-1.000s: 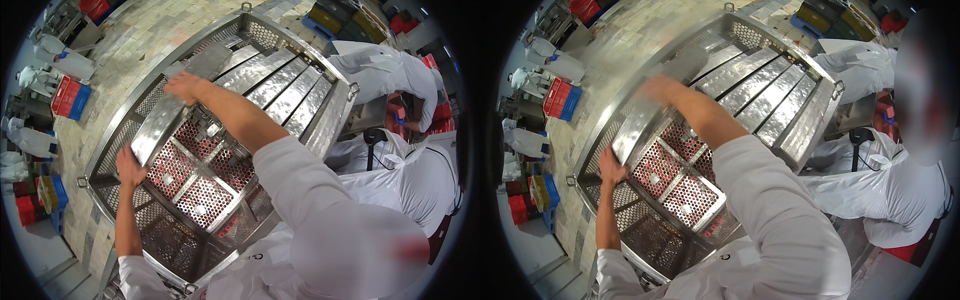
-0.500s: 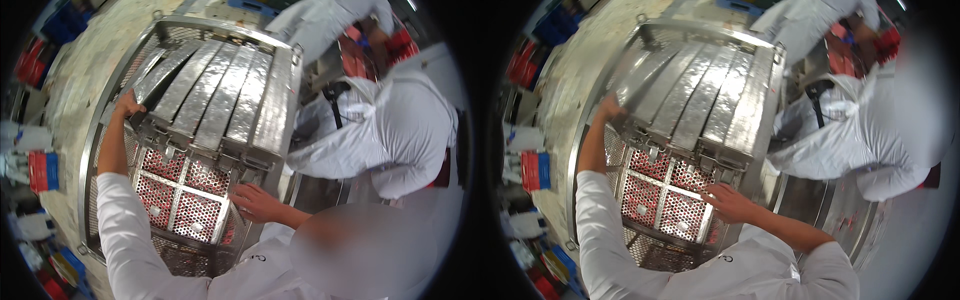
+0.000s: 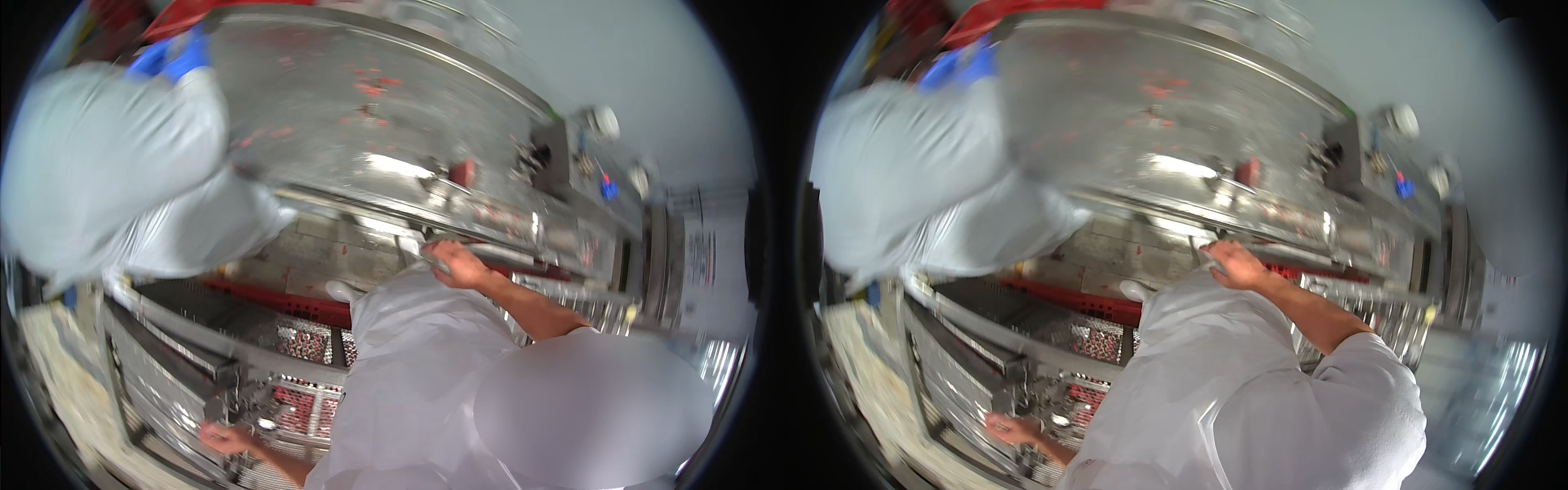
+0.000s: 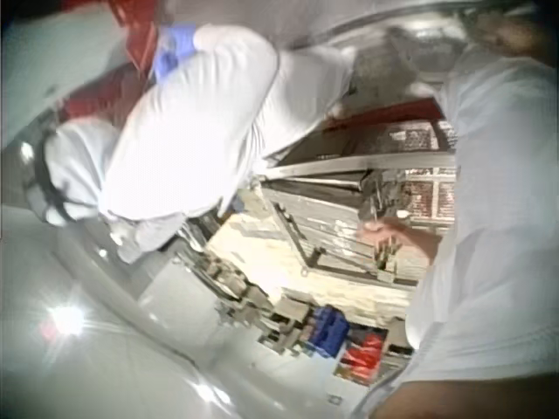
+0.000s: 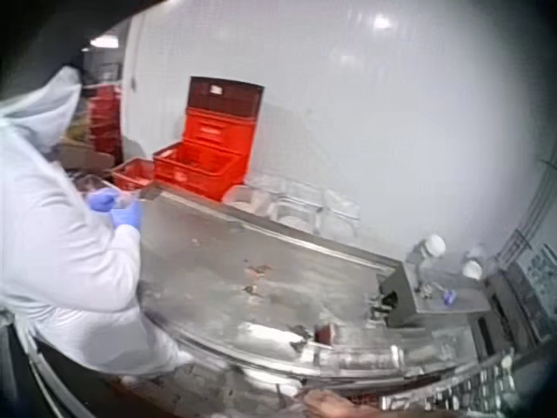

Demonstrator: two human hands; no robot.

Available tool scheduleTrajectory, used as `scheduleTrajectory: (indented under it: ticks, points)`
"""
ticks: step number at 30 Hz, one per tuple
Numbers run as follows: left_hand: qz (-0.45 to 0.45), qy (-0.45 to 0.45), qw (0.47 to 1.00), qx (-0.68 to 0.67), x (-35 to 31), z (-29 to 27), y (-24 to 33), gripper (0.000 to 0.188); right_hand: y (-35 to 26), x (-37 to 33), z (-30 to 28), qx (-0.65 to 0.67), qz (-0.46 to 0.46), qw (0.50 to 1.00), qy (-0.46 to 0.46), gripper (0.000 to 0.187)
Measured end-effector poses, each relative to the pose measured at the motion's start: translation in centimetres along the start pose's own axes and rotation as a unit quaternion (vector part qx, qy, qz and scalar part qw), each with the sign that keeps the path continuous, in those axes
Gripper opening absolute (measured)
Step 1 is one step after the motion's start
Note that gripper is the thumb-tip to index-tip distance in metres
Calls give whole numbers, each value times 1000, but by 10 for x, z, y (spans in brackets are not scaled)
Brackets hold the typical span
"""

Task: The person repeatedly picks up small metal molds from a stainless steel table and places them into a large perforated metal basket. The person handles the molds one by one, transferring them from the table surface into the basket's compartments.

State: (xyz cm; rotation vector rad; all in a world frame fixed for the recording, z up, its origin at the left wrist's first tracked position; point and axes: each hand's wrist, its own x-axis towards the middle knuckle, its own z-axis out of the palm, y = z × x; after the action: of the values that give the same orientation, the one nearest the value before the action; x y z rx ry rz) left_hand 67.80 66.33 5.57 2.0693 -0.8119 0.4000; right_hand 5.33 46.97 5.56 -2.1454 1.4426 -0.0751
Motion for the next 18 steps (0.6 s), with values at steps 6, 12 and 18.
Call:
scheduleTrajectory:
  ticks: [6, 12, 18]
  points:
    - [337, -586, 657, -335, -226, 244, 416, 40, 135, -127, -9, 75, 242, 928, 274, 47]
    - [214, -797, 540, -163, -349, 420, 486, 58, 289, -230, -23, 147, 382, 767, 495, 50]
    - [267, -679, 671, -130, -372, 410, 457, 37, 387, -316, 9, 287, 531, 543, 583, 49]
